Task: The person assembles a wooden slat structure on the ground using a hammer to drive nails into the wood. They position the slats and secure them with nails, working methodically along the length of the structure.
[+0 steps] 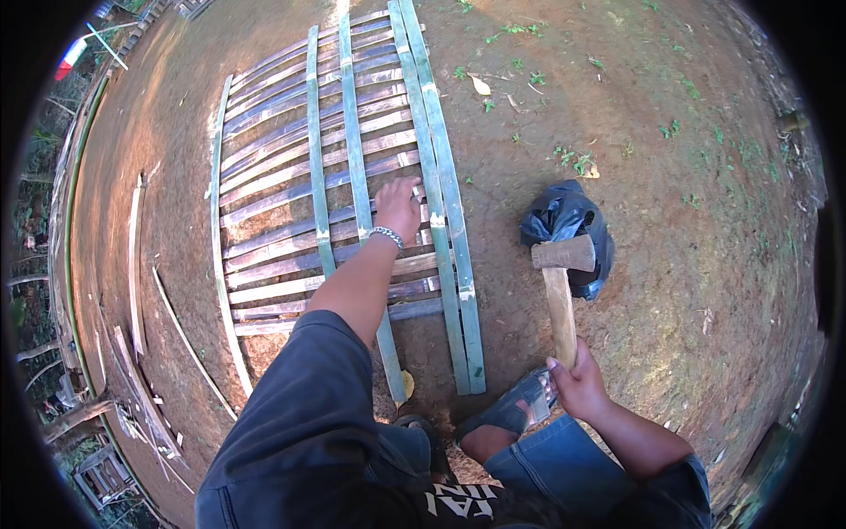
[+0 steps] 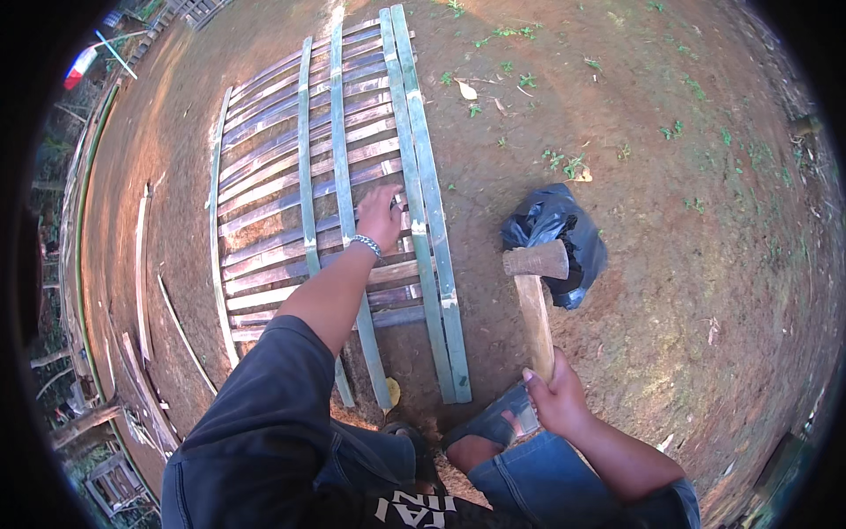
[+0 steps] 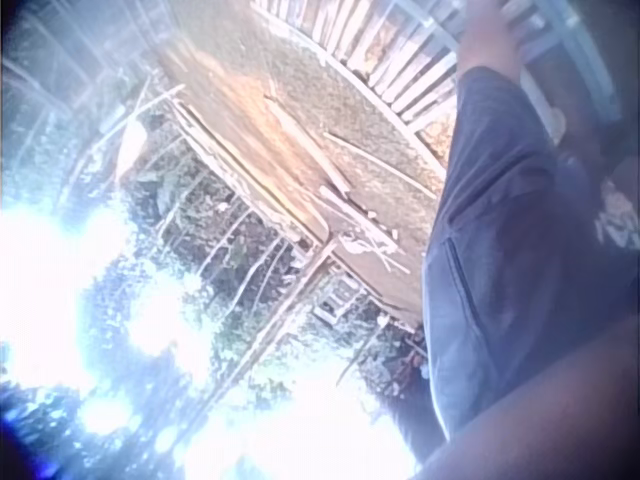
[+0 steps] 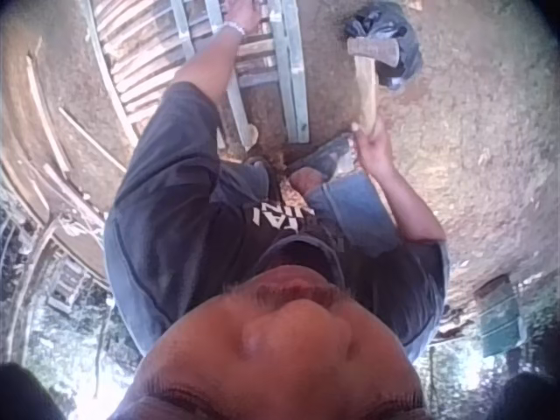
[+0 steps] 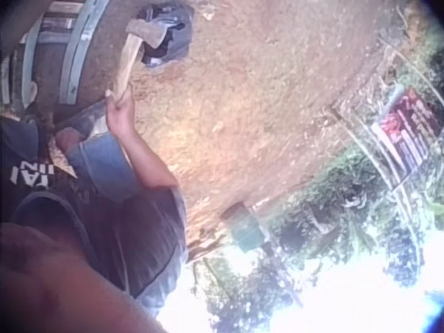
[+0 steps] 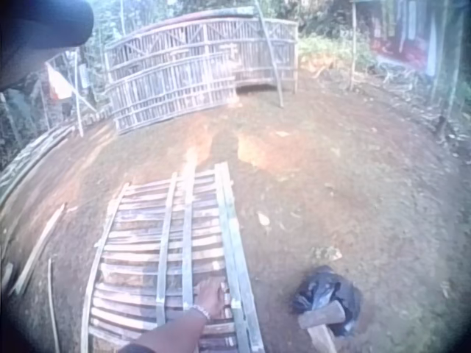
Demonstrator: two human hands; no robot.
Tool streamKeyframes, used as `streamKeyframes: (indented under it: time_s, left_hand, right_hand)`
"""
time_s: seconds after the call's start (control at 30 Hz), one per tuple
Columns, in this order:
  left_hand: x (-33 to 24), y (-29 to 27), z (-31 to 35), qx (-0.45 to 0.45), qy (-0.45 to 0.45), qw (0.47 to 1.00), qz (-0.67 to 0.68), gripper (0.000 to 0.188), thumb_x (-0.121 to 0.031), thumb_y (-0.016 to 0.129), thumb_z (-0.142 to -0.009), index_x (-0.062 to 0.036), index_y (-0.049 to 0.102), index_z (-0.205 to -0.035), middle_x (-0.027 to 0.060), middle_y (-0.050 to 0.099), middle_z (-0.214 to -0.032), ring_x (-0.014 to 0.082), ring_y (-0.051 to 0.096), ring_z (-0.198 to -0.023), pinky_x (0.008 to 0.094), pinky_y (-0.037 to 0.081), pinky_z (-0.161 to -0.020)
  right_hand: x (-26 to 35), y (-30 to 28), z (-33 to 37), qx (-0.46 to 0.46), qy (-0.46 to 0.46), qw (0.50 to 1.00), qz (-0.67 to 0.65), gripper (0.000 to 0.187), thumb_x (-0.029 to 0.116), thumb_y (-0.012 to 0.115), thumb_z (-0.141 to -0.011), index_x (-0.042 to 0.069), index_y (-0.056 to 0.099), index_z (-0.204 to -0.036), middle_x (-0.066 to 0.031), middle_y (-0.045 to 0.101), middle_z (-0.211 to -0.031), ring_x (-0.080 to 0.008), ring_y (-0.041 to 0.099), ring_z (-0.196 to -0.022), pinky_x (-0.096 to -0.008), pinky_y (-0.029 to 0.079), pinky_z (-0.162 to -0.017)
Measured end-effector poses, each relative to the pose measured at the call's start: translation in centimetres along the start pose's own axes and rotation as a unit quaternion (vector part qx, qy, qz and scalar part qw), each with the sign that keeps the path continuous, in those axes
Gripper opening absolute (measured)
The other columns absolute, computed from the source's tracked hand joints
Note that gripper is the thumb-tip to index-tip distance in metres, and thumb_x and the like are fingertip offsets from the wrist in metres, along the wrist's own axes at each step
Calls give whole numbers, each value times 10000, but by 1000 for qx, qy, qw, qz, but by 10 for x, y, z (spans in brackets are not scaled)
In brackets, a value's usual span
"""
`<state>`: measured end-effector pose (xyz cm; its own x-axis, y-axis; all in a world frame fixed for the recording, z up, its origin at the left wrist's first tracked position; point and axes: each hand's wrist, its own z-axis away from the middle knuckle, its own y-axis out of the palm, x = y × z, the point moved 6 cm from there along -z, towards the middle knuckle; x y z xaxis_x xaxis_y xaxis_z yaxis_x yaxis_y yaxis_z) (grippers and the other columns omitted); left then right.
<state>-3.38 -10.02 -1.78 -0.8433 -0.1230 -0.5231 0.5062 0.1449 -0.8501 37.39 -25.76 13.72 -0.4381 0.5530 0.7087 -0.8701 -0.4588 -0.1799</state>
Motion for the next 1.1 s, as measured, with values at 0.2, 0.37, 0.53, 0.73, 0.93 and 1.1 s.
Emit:
streamKeyframes:
  time_s: [0.2,0.37,0.53,0.73,0.93,1.1]
  left_hand:
    - [-7,-33,-24,133,34,990,-35,323,-177,694,-930,-82,702,-1239,156,661,-1216,365,598,-1202,449,476,-1059]
    - [-5,-29,-36,188,87,976,-66,344,-163,697,-919,-66,694,-1249,169,664,-1207,364,603,-1198,439,476,-1075]
    - [-8,-25,-39,188,140,968,-86,329,-148,707,-912,-37,684,-1221,183,651,-1193,366,602,-1190,435,480,-1067]
    - [-17,-31,-37,215,91,969,-81,345,-178,709,-927,-16,662,-1228,185,626,-1197,375,588,-1209,444,470,-1075]
    - [-10,-26,-38,191,86,974,-84,330,-165,723,-909,-24,668,-1202,183,629,-1156,375,606,-1166,446,485,-1043]
    - [-13,-29,-37,189,85,975,-84,325,-148,734,-887,-24,672,-1181,178,639,-1127,372,624,-1131,445,499,-1017]
  right_hand:
    - [-4,4,-10,7,-21,1000,14,383,138,626,-1019,2,494,-1352,-65,624,-776,-134,620,-650,-334,510,-617]
    - [5,22,-43,13,-73,993,88,408,191,630,-1020,11,491,-1360,-97,655,-796,-190,661,-665,-361,521,-632]
    - [3,52,-80,26,-35,998,45,414,221,638,-1020,42,491,-1363,-100,660,-789,-207,675,-667,-391,533,-639]
    - [4,70,-91,24,-12,999,27,388,247,631,-1021,46,494,-1323,-124,674,-787,-260,699,-685,-424,540,-653]
    - [-1,69,-110,-13,-52,993,102,420,270,607,-1012,32,476,-1333,-291,693,-1031,-509,673,-989,-541,526,-848]
    - [13,74,-122,-35,-43,994,93,445,262,606,-1010,32,471,-1366,-319,680,-1119,-518,650,-1073,-540,515,-900]
